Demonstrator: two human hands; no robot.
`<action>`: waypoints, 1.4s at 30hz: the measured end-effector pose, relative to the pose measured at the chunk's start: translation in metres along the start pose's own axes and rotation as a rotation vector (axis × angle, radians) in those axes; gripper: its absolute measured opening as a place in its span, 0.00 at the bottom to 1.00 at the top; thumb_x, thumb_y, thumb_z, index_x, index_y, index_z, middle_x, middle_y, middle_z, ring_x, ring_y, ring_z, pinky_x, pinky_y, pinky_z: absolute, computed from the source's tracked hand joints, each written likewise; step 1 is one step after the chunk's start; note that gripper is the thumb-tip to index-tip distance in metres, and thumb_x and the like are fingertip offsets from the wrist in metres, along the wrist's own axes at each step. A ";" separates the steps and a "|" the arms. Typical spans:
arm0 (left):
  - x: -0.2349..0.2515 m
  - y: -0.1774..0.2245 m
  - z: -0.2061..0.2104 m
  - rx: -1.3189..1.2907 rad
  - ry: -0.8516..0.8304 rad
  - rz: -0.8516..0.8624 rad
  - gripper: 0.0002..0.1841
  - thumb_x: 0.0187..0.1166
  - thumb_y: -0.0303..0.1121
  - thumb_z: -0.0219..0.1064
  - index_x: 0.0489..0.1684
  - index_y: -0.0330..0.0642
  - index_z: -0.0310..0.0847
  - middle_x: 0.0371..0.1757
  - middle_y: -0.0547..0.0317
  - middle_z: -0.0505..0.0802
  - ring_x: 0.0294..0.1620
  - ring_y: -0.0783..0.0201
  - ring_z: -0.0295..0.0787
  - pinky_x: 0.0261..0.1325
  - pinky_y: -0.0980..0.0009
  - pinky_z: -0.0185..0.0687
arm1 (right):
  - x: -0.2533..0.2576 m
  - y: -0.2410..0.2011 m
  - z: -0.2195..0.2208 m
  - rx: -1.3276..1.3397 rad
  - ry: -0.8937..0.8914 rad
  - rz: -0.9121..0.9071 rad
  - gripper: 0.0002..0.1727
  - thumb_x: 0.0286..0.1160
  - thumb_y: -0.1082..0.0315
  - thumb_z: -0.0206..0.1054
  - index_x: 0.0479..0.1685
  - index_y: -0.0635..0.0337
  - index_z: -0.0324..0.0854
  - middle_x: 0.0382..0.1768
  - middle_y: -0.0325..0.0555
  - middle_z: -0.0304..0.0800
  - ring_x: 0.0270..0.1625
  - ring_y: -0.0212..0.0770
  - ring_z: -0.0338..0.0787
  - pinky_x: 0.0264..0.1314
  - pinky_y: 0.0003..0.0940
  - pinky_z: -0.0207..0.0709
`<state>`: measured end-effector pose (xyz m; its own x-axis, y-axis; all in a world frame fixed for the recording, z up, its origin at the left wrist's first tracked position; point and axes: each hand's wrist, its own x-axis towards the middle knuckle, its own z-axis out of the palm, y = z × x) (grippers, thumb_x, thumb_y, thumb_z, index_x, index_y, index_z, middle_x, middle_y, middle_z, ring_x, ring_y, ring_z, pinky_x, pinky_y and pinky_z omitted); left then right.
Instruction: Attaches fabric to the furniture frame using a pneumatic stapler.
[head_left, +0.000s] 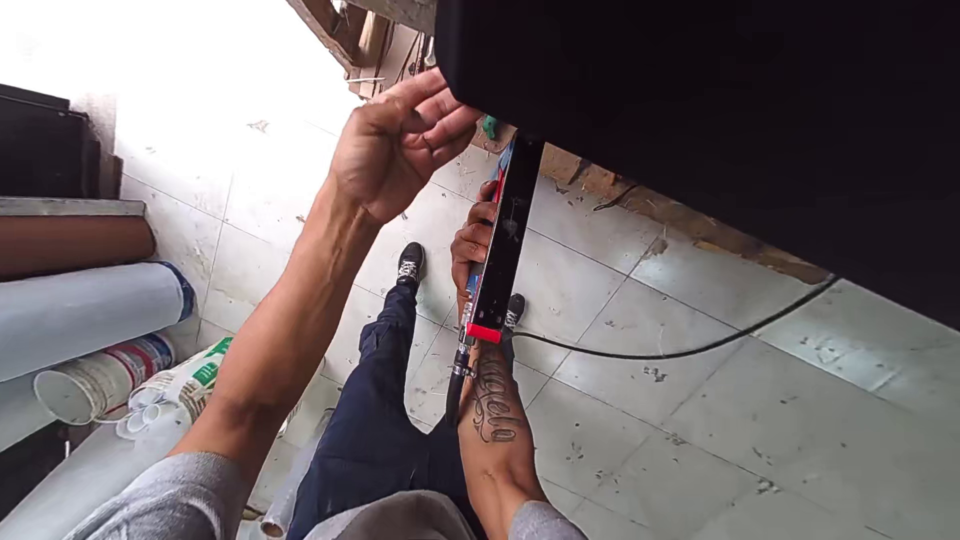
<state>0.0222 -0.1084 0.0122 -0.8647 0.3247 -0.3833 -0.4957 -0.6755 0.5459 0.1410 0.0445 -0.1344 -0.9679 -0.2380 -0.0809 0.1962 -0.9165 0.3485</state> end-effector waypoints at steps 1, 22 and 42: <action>-0.007 0.002 -0.008 -0.007 -0.043 0.011 0.22 0.85 0.25 0.41 0.71 0.32 0.74 0.65 0.41 0.91 0.68 0.51 0.89 0.77 0.54 0.79 | 0.005 0.006 0.000 0.013 -0.025 0.019 0.19 0.86 0.56 0.59 0.61 0.62 0.82 0.19 0.37 0.88 0.19 0.31 0.89 0.27 0.24 0.86; -0.185 0.073 0.178 1.480 -0.023 1.047 0.23 0.77 0.36 0.67 0.70 0.35 0.81 0.72 0.45 0.88 0.77 0.53 0.83 0.80 0.52 0.79 | -0.219 -0.088 0.228 -2.314 0.662 0.602 0.28 0.62 0.53 0.79 0.64 0.53 0.86 0.48 0.54 0.94 0.52 0.54 0.93 0.60 0.62 0.83; -0.218 -0.462 0.551 1.013 -1.144 -0.114 0.52 0.78 0.43 0.72 0.94 0.28 0.37 0.85 0.34 0.72 0.79 0.54 0.79 0.80 0.56 0.79 | -0.549 -0.337 0.462 -1.002 0.468 -1.255 0.25 0.81 0.47 0.61 0.69 0.54 0.74 0.47 0.50 0.95 0.35 0.42 0.95 0.34 0.36 0.91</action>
<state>0.3950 0.4973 0.2540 -0.1814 0.9824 0.0454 0.0029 -0.0456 0.9990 0.5333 0.6329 0.2240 -0.5013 0.8529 -0.1456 -0.4170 -0.3856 -0.8231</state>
